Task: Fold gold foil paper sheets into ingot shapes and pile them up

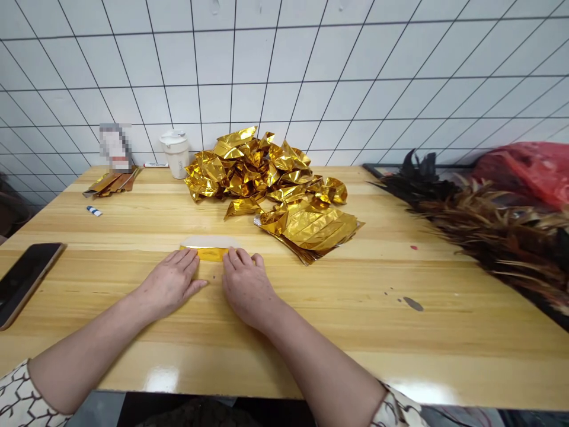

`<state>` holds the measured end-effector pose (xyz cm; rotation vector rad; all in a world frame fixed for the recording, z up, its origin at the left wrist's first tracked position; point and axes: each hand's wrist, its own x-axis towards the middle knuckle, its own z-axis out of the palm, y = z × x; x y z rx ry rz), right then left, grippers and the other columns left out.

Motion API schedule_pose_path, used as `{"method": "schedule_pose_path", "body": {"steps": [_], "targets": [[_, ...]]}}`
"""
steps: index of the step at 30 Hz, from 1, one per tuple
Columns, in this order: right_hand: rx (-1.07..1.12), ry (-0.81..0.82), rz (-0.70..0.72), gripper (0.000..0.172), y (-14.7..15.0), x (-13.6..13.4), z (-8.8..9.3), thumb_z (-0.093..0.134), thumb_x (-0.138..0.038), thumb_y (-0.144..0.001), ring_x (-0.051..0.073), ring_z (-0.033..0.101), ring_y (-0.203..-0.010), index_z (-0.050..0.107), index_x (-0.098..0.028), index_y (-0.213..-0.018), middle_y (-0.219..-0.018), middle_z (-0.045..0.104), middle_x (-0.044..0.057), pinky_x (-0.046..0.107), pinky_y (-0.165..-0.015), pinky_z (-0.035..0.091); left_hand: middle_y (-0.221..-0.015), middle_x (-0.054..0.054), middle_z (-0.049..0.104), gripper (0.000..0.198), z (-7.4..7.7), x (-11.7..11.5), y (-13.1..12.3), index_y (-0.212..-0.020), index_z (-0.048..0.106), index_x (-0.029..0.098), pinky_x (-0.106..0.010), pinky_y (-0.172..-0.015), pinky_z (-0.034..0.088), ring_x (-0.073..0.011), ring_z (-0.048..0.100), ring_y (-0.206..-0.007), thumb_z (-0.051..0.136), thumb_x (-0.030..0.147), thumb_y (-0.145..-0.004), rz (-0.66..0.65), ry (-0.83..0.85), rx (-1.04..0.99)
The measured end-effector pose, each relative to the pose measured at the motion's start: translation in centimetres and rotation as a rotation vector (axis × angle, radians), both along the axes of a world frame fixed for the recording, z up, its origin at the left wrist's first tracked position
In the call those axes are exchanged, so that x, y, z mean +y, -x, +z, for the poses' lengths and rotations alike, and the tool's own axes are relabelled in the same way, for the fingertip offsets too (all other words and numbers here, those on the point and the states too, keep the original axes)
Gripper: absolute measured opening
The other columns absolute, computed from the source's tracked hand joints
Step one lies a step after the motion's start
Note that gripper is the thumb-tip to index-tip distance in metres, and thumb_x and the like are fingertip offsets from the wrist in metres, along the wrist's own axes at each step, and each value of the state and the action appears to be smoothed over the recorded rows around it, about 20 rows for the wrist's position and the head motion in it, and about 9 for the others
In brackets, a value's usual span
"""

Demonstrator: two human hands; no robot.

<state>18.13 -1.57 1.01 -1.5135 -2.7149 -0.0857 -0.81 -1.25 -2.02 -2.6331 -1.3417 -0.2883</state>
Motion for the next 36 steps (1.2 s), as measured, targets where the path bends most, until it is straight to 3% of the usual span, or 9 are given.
{"method": "schedule_pose_path", "body": {"steps": [3, 6, 10, 17, 21, 26, 36], "targets": [[0.039, 0.010, -0.003, 0.042, 0.5, 0.1, -0.3, 0.035, -0.019, -0.092, 0.031, 0.046, -0.121, 0.053, -0.006, -0.127, -0.133, 0.054, 0.021, 0.046, -0.092, 0.038, -0.128, -0.022, 0.057, 0.055, 0.2, 0.1, -0.1, -0.121, 0.057, 0.004, -0.045, -0.103, 0.040, -0.0304, 0.051, -0.124, 0.039, 0.049, -0.094, 0.015, 0.045, -0.030], [0.058, 0.019, 0.007, 0.043, 0.6, 0.2, -0.4, 0.033, -0.020, -0.092, 0.033, 0.046, -0.121, 0.054, -0.006, -0.128, -0.133, 0.053, 0.022, 0.048, -0.092, 0.038, -0.144, -0.020, 0.040, 0.066, 0.4, 0.0, -0.8, -0.136, 0.042, 0.005, -0.044, -0.109, 0.034, -0.0283, 0.034, -0.136, 0.037, 0.054, -0.093, -0.053, 0.137, -0.046], [0.071, 0.016, 0.013, 0.045, 0.6, 0.2, -0.3, 0.032, -0.019, -0.091, 0.034, 0.047, -0.120, 0.053, -0.004, -0.128, -0.132, 0.053, 0.023, 0.051, -0.092, 0.039, -0.150, -0.020, 0.028, 0.077, 0.5, 0.1, -1.3, -0.143, 0.030, 0.004, -0.044, -0.113, 0.026, -0.0272, 0.024, -0.141, 0.035, 0.061, -0.090, -0.078, 0.251, -0.050], [0.068, 0.004, 0.011, 0.045, 0.6, 0.2, -0.7, 0.032, -0.022, -0.092, 0.035, 0.044, -0.124, 0.051, -0.003, -0.129, -0.133, 0.052, 0.024, 0.056, -0.098, 0.035, -0.151, -0.020, 0.026, 0.080, 0.5, 0.2, -1.2, -0.143, 0.029, 0.003, -0.044, -0.114, 0.023, -0.0273, 0.022, -0.141, 0.035, 0.063, -0.089, -0.055, 0.341, -0.059], [0.130, 0.005, 0.049, 0.051, 1.0, 0.4, -1.1, 0.030, -0.030, -0.095, 0.033, 0.036, -0.132, 0.043, -0.003, -0.136, -0.138, 0.048, 0.023, 0.057, -0.106, 0.028, -0.151, -0.020, 0.026, 0.080, 0.8, 0.2, -1.4, -0.144, 0.025, 0.003, -0.044, -0.114, 0.023, -0.0273, 0.022, -0.141, 0.041, 0.059, -0.088, -0.042, 0.380, -0.094], [0.245, 0.119, 0.152, 0.061, 1.3, 0.8, -1.9, 0.029, -0.042, -0.095, 0.030, 0.028, -0.138, 0.031, -0.003, -0.143, -0.146, 0.038, 0.023, 0.056, -0.109, 0.027, -0.152, -0.017, 0.024, 0.078, 0.8, 0.2, -1.5, -0.146, 0.021, 0.006, -0.044, -0.115, 0.022, -0.0271, 0.020, -0.142, 0.048, 0.049, -0.087, -0.059, 0.393, -0.126], [0.282, 0.204, 0.131, 0.072, 1.0, 1.1, -2.4, 0.031, -0.051, -0.093, 0.031, 0.022, -0.140, 0.025, 0.000, -0.144, -0.148, 0.030, 0.026, 0.055, -0.111, 0.026, -0.150, -0.021, 0.027, 0.077, 0.4, 0.0, -1.4, -0.144, 0.024, 0.003, -0.044, -0.115, 0.023, -0.0270, 0.022, -0.141, 0.047, 0.048, -0.085, -0.029, 0.344, -0.110]]}}
